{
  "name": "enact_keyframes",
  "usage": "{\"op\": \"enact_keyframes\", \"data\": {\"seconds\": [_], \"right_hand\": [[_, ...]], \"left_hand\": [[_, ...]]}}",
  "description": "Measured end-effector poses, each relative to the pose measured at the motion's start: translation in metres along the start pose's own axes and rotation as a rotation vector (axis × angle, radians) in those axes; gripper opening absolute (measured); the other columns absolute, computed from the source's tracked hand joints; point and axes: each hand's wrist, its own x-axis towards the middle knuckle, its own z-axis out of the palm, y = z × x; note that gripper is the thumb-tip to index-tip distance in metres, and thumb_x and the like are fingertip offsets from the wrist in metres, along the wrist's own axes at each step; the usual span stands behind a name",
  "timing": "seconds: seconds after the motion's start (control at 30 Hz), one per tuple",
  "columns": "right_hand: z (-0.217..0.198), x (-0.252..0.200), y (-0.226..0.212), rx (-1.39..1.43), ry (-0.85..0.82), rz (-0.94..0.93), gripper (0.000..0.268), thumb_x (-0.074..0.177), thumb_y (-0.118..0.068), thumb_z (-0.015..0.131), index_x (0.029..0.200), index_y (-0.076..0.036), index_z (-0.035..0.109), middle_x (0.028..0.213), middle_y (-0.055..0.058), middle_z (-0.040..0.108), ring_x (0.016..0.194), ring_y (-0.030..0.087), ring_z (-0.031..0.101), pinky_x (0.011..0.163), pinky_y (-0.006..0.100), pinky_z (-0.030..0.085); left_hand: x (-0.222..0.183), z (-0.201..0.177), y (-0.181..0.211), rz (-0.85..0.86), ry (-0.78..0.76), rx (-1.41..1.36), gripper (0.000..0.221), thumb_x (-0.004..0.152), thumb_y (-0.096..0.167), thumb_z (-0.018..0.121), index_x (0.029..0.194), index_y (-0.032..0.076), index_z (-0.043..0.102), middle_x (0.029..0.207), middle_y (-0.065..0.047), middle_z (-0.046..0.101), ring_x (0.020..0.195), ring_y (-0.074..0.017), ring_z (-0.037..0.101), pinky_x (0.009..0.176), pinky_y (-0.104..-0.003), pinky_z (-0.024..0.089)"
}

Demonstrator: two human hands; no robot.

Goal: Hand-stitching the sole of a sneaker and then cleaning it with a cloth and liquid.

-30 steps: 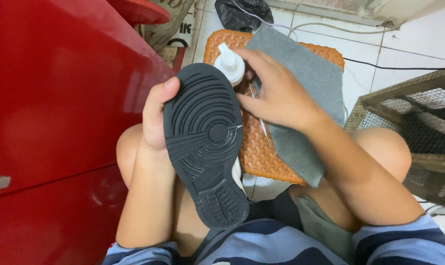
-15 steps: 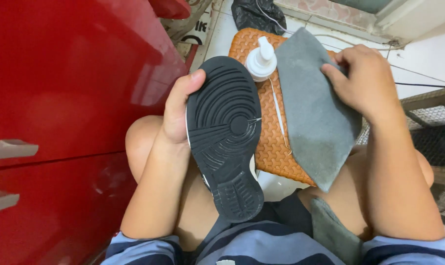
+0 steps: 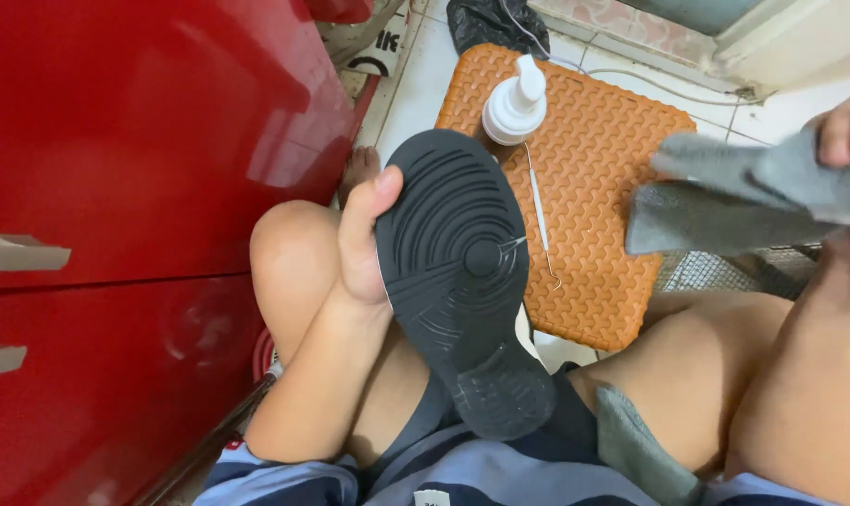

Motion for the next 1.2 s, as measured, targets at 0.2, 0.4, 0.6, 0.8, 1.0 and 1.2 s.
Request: {"op": "enact_keyframes", "data": {"seconds": [0.2, 0.4, 0.6, 0.8, 1.0, 1.2], "right_hand": [[0.279, 0.075, -0.131, -0.461, 0.463, 0.220, 0.034, 0.115, -0.029, 0.037, 0.122, 0.003, 0.047, 0.110, 0.018, 0.059, 0.089, 0.023, 0.060, 0.087, 0.031, 0.053], [0.343, 0.121, -0.168, -0.966, -0.203, -0.064, 0.034, 0.078, -0.009, 0.068, 0.113, -0.008, 0.066, 0.099, 0.008, 0.065, 0.084, 0.025, 0.060, 0.077, 0.036, 0.048], [0.335, 0.127, -0.160, -1.226, -0.253, -0.120, 0.035, 0.082, -0.019, 0.071, 0.117, -0.019, 0.068, 0.088, 0.002, 0.054, 0.077, 0.023, 0.052, 0.074, 0.038, 0.042], [0.326, 0.129, -0.149, -0.965, -0.335, -0.149, 0.027, 0.085, -0.021, 0.068, 0.111, -0.016, 0.067, 0.085, 0.003, 0.054, 0.070, 0.024, 0.049, 0.067, 0.037, 0.040], [0.316, 0.126, -0.152, -0.943, -0.225, -0.054, 0.025, 0.087, -0.020, 0.071, 0.110, -0.013, 0.066, 0.079, 0.000, 0.058, 0.070, 0.021, 0.053, 0.071, 0.035, 0.041], [0.319, 0.130, -0.146, -1.055, -0.204, -0.186, 0.032, 0.082, -0.019, 0.075, 0.113, -0.016, 0.069, 0.084, 0.002, 0.051, 0.069, 0.022, 0.046, 0.073, 0.038, 0.037]], "left_hand": [[-0.015, 0.002, -0.023, 0.000, 0.045, 0.005, 0.051, 0.105, 0.027, 0.049, 0.135, -0.014, 0.051, 0.124, -0.024, 0.064, 0.104, -0.0275, 0.065, 0.095, -0.038, 0.052], [-0.006, 0.014, -0.032, -0.028, 0.061, 0.032, 0.051, 0.106, 0.028, 0.048, 0.134, -0.014, 0.052, 0.122, -0.024, 0.065, 0.103, -0.0272, 0.065, 0.095, -0.038, 0.053], [0.002, 0.014, -0.033, -0.029, 0.125, 0.039, 0.053, 0.106, 0.030, 0.047, 0.136, -0.013, 0.051, 0.127, -0.024, 0.063, 0.106, -0.0282, 0.064, 0.097, -0.039, 0.052], [0.002, 0.000, -0.029, -0.002, 0.165, 0.070, 0.054, 0.107, 0.031, 0.047, 0.138, -0.013, 0.050, 0.131, -0.025, 0.061, 0.108, -0.0282, 0.062, 0.099, -0.039, 0.049], [0.004, 0.018, -0.026, -0.089, 0.077, 0.096, 0.062, 0.103, 0.035, 0.053, 0.143, -0.011, 0.046, 0.133, -0.026, 0.060, 0.114, -0.0313, 0.063, 0.101, -0.042, 0.052], [-0.009, -0.003, -0.021, -0.052, 0.139, 0.087, 0.058, 0.106, 0.035, 0.049, 0.137, -0.014, 0.051, 0.126, -0.026, 0.064, 0.106, -0.0297, 0.064, 0.096, -0.040, 0.052]]}}
